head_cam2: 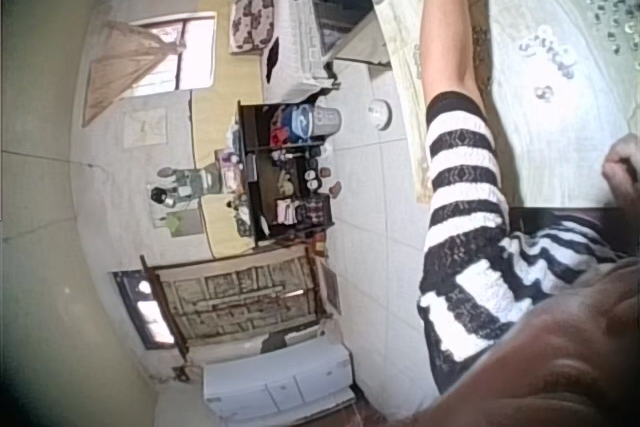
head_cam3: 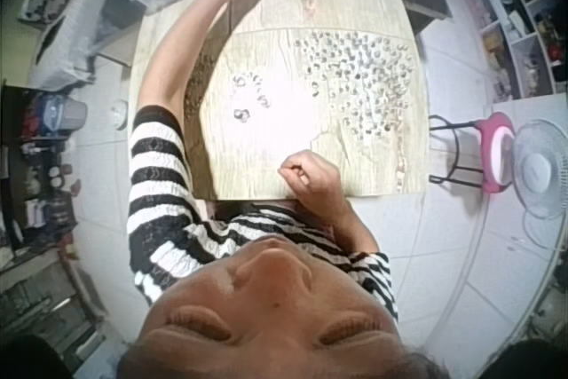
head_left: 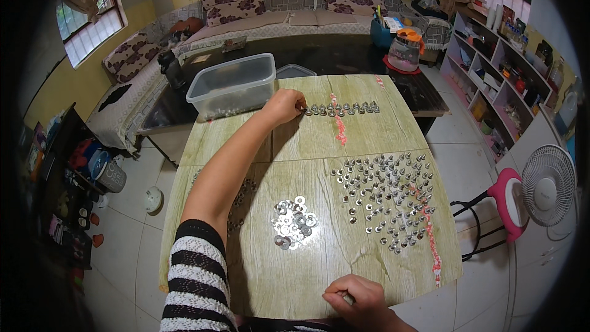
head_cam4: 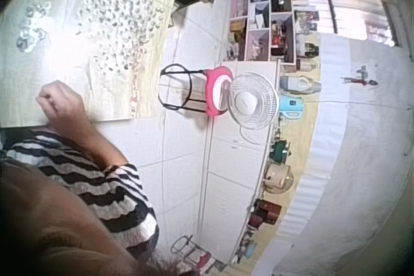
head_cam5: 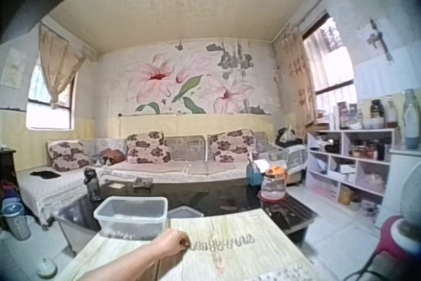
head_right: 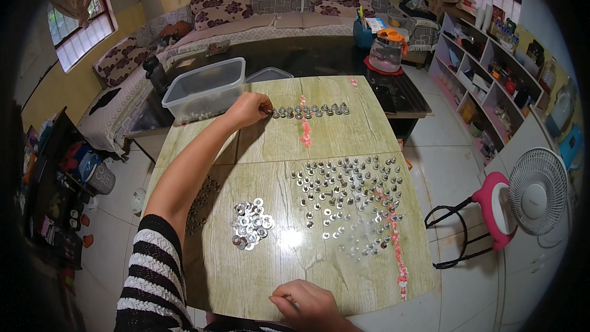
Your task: The person slides washers onto bolts by hand and arranges the assembled bolts into rows on the table.
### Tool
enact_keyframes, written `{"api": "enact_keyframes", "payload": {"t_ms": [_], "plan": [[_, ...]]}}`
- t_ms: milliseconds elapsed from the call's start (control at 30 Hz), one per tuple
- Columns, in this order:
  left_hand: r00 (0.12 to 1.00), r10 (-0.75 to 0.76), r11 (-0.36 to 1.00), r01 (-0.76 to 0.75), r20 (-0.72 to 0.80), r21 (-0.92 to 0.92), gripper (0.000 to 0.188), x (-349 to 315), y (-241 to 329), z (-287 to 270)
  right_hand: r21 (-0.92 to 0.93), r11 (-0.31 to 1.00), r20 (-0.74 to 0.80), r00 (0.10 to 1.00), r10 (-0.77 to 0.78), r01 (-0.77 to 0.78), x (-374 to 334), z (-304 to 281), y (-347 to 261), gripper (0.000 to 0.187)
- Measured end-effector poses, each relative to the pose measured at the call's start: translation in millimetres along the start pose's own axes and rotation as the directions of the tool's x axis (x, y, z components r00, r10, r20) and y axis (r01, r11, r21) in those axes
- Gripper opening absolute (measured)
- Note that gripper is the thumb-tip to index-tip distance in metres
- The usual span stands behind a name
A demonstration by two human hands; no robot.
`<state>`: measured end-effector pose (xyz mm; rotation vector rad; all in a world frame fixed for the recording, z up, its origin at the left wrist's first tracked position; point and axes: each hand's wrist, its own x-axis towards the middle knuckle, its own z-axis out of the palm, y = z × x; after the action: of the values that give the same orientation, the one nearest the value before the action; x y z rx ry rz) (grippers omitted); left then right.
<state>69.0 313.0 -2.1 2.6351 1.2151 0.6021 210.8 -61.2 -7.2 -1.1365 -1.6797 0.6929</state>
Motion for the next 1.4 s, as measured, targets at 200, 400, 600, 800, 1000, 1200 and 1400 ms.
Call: {"api": "enact_keyframes", "payload": {"t_ms": [200, 400, 600, 800, 1000, 1200, 1400], "plan": [[1.000, -0.012, 0.999, 0.013, -0.015, 0.037, 0.019, -2.6, 1.7, -0.6, 0.008, 1.000, -0.005, 1.000, 0.005, -0.005, -2.1, -0.5, 0.2, 0.008], [0.998, -0.059, 0.998, 0.060, -0.038, 0.027, 0.019, -18.4, 10.3, -18.4, -0.013, 0.998, 0.080, 0.995, 0.068, -0.067, -4.5, 0.4, 1.8, 0.010], [1.000, -0.017, 0.995, 0.016, -0.003, -0.095, 0.015, -50.9, 33.0, -32.9, 0.047, 0.996, 0.063, 0.995, 0.071, -0.074, -6.7, -5.0, 7.1, 0.009], [0.991, 0.009, 0.972, 0.023, 0.135, -0.234, 0.016, -131.0, 85.0, -48.3, 0.032, 0.999, 0.027, 1.000, 0.003, -0.004, -8.9, 0.2, 9.4, 0.007], [0.977, 0.086, 0.962, -0.030, 0.196, -0.271, 0.011, -195.4, 126.9, -60.1, -0.116, 0.993, -0.052, 0.999, -0.012, 0.006, -20.4, -12.5, 3.9, 0.009], [0.987, 0.057, 0.961, -0.014, 0.151, -0.275, 0.011, -234.5, 126.0, -71.5, -0.366, 0.897, -0.395, 0.914, 0.090, -0.247, -20.1, -48.3, 16.6, 0.013], [0.991, -0.015, 0.954, 0.054, 0.131, -0.296, 0.011, -251.8, 122.9, -75.5, -0.448, 0.840, -0.464, 0.883, 0.075, -0.307, -13.7, -52.6, 30.2, 0.016]]}}
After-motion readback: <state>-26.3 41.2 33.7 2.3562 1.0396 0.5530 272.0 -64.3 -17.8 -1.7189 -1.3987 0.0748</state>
